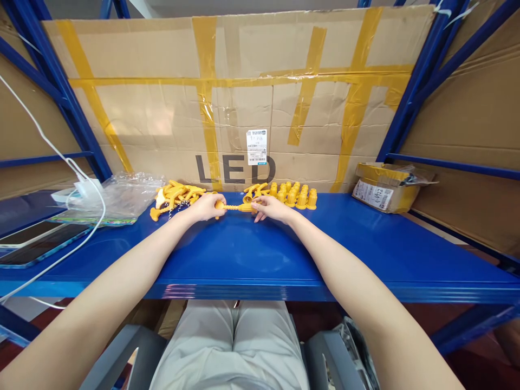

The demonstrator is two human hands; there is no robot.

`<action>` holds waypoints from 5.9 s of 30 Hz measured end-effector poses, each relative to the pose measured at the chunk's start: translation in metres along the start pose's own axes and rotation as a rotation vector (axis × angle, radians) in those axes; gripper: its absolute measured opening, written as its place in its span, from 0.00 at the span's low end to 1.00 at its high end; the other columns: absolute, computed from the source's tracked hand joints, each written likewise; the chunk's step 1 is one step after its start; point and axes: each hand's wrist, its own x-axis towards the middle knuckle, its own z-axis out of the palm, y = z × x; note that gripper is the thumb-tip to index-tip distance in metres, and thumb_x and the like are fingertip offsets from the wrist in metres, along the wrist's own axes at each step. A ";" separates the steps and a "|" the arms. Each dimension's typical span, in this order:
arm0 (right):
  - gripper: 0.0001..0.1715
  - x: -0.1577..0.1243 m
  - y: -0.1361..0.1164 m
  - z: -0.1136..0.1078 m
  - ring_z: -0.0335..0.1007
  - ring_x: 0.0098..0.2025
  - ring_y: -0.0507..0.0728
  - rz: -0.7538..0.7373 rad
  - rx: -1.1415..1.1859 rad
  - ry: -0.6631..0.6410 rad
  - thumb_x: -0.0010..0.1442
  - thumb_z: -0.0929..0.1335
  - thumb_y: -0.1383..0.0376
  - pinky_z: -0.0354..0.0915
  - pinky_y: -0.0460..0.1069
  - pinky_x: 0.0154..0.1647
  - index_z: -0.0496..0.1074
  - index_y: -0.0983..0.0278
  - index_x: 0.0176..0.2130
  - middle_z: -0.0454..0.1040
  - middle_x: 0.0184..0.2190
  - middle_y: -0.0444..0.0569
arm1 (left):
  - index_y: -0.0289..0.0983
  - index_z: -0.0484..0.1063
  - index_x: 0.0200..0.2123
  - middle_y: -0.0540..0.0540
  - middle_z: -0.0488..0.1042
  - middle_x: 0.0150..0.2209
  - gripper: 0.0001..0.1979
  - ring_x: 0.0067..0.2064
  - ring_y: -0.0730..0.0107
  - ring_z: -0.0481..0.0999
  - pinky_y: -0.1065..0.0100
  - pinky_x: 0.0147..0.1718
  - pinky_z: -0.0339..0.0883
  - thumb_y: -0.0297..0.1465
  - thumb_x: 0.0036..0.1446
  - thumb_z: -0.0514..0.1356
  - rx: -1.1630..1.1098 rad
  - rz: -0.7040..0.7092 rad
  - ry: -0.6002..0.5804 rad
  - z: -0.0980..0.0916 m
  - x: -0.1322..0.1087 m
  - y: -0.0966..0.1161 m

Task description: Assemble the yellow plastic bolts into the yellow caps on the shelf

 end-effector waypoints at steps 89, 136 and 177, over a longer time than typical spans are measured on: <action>0.35 -0.001 -0.011 0.002 0.52 0.08 0.47 0.325 0.274 -0.078 0.62 0.54 0.38 0.47 0.41 0.06 0.65 0.63 0.27 0.67 0.11 0.46 | 0.41 0.69 0.33 0.50 0.75 0.24 0.15 0.33 0.62 0.75 0.67 0.33 0.63 0.44 0.46 0.62 0.118 0.031 0.073 0.005 0.003 0.001; 0.25 -0.008 -0.014 0.002 0.71 0.21 0.51 0.263 0.315 -0.044 0.64 0.61 0.48 0.69 0.44 0.19 0.68 0.65 0.30 0.75 0.24 0.49 | 0.42 0.68 0.32 0.50 0.75 0.24 0.16 0.36 0.58 0.75 0.65 0.35 0.63 0.47 0.47 0.62 0.138 0.048 0.112 0.007 0.001 0.000; 0.07 0.009 -0.020 -0.012 0.78 0.33 0.53 -0.055 0.704 0.376 0.57 0.67 0.74 0.72 0.51 0.46 0.67 0.63 0.35 0.78 0.32 0.46 | 0.38 0.65 0.56 0.47 0.78 0.36 0.25 0.39 0.61 0.77 0.65 0.38 0.67 0.39 0.57 0.57 0.115 0.059 0.057 0.007 0.001 -0.002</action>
